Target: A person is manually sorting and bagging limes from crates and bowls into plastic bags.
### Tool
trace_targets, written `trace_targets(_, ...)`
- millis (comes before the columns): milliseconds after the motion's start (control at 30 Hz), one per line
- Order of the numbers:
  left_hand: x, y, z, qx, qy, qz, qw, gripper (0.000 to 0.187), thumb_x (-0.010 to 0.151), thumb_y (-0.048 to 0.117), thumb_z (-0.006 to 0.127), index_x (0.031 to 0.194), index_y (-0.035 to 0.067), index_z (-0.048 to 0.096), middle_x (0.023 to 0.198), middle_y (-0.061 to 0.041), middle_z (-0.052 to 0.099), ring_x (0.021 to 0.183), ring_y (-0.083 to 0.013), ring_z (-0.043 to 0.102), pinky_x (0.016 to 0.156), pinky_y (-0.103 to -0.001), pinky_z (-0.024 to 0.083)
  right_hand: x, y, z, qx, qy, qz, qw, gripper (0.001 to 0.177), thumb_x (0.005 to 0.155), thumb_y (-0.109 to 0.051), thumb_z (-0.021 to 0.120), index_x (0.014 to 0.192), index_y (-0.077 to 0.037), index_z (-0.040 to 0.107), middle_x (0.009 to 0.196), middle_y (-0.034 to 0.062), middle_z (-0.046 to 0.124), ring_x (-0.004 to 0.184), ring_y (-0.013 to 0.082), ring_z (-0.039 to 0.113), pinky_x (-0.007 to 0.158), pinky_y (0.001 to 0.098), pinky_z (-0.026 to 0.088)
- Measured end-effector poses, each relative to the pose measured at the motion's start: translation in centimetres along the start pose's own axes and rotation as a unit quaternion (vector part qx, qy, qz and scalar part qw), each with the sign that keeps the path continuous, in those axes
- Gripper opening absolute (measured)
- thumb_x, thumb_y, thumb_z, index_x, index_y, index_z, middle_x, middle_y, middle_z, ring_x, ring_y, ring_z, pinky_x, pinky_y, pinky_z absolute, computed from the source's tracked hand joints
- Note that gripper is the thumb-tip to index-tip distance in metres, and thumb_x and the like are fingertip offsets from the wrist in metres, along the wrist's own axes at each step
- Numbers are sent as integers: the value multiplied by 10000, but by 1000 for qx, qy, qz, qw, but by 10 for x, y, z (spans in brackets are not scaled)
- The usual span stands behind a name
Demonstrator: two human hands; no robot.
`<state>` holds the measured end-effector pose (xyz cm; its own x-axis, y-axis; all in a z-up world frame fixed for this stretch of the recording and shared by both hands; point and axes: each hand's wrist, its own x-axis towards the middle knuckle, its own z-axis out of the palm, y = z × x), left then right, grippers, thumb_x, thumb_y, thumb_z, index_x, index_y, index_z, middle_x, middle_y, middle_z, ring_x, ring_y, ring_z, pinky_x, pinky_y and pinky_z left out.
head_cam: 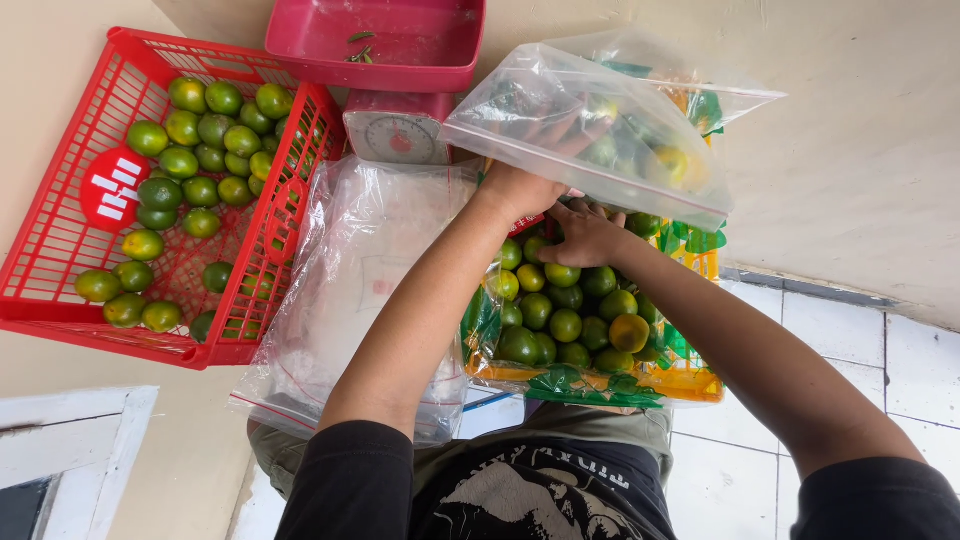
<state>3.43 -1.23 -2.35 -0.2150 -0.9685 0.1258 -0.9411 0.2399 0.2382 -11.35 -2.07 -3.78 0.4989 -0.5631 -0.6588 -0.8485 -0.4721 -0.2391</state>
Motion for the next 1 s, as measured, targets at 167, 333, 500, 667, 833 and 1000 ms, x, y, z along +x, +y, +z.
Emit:
trace_targets(167, -9, 16, -22, 15, -66, -55, 996, 872, 961, -12, 493, 1600, 489, 176, 1732, 8, 107, 1580, -396, 115, 1019, -844, 243, 13, 17, 12, -41, 85, -134, 987, 664, 757, -554, 699, 1252, -123, 597, 1063, 96, 698, 969, 307, 643, 840, 433, 496)
trace_targets(333, -12, 20, -26, -19, -73, -69, 995, 714, 1041, 202, 538, 1592, 495, 193, 1734, 15, 104, 1586, -376, 85, 1033, -870, 187, -31, 3, 1, -139, -20, -59, 988, 721, 856, -657, 532, 1387, -169, 540, 1248, 137, 668, 1187, 350, 605, 932, 474, 471)
trace_targets(500, -16, 20, -31, -57, -121, -73, 988, 805, 1011, 266, 619, 1604, 508, 131, 1744, 29, -7, 1605, -395, 62, 1099, -848, 61, -98, -11, -35, -8, -121, -141, 983, 568, 869, -621, 560, 1256, -222, 674, 1263, -7, 706, 1105, 187, 666, 951, 358, 506)
trace_targets(667, -18, 15, -29, -11, -127, -62, 990, 729, 957, 231, 505, 1577, 410, 168, 1691, -25, 84, 1519, -369, 326, 1058, -763, 259, -108, -26, -68, 84, -56, -124, 987, 734, 801, -673, 387, 1361, -237, 576, 1345, 48, 648, 1176, 256, 634, 988, 441, 485)
trace_targets(833, -29, -8, 28, -109, -46, -32, 993, 681, 785, -57, 555, 1450, 55, 458, 1504, -180, 470, 1385, -431, 416, 966, -553, 517, -107, -19, -118, 207, 20, -99, 973, 961, 713, -733, 164, 1494, -252, 449, 1450, 121, 576, 1266, 346, 594, 1035, 549, 460)
trace_targets(1000, -43, 5, 34, 30, 12, -59, 998, 1060, 867, 216, 805, 1616, 34, 78, 1695, -256, 101, 1567, -426, 202, 1124, -509, 455, -66, 17, -134, 155, 238, -122, 951, 690, 1017, -617, 313, 1606, -269, 224, 1268, 280, 635, 951, 364, 697, 1010, 539, 408)
